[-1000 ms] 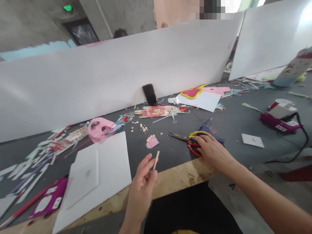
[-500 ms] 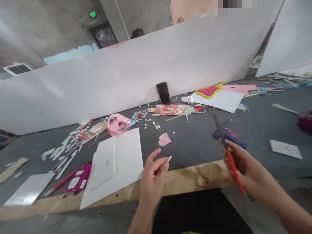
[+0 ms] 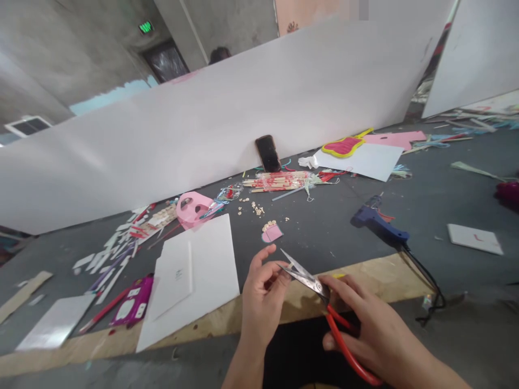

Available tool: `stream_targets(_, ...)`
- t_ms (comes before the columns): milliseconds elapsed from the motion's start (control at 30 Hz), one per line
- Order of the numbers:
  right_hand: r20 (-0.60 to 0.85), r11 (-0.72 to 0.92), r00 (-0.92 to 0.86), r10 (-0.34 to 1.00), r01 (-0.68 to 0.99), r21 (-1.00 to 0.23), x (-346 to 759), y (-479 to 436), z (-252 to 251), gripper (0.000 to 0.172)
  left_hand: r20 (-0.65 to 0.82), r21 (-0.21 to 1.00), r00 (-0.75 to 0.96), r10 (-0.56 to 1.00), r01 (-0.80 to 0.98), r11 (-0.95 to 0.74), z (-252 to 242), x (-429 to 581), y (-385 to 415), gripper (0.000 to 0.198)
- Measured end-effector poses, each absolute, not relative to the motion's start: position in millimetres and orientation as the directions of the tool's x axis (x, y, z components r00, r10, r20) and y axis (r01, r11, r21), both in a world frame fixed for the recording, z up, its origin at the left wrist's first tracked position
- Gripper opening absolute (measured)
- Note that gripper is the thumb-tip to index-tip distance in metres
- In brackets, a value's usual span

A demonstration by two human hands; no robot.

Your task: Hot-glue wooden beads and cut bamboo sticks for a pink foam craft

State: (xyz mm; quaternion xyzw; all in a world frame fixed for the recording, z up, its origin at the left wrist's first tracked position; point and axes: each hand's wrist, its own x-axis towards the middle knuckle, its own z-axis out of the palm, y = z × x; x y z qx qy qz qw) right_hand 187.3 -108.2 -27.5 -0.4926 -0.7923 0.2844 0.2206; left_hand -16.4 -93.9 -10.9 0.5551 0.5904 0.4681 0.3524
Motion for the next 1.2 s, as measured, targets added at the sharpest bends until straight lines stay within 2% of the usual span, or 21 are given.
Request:
stream_targets(400, 0.111, 0.396, -0.44, 0.891, 0.634, -0.665, 189.2, -110.2, -29.6, 0.064, 0.051, 0.945, -0.089, 0.995, 0.327, -0.019, -5.6, -12.0, -96.0, 0.024)
stream_targets(867, 0.302, 0.575, -0.504, 0.809, 0.572, -0.585, 189.4, -110.1, -24.1, 0.049, 0.104, 0.951, -0.075, 0.992, 0.299, -0.077, -0.3, -11.1, -98.7, 0.022)
stream_targets(1067, 0.306, 0.6, -0.528, 0.793, 0.588, -0.542, 186.3, -107.9, -25.2, 0.048, 0.084, 0.944, -0.092, 0.992, 0.326, -0.05, -1.0, -11.3, -100.3, 0.024)
stream_targets(1200, 0.279, 0.567, -0.507, 0.816, 0.605, -0.559, 184.5, -107.5, -25.5, 0.051, 0.052, 0.946, -0.097, 0.994, 0.323, -0.018, -1.8, -11.9, -100.7, 0.022)
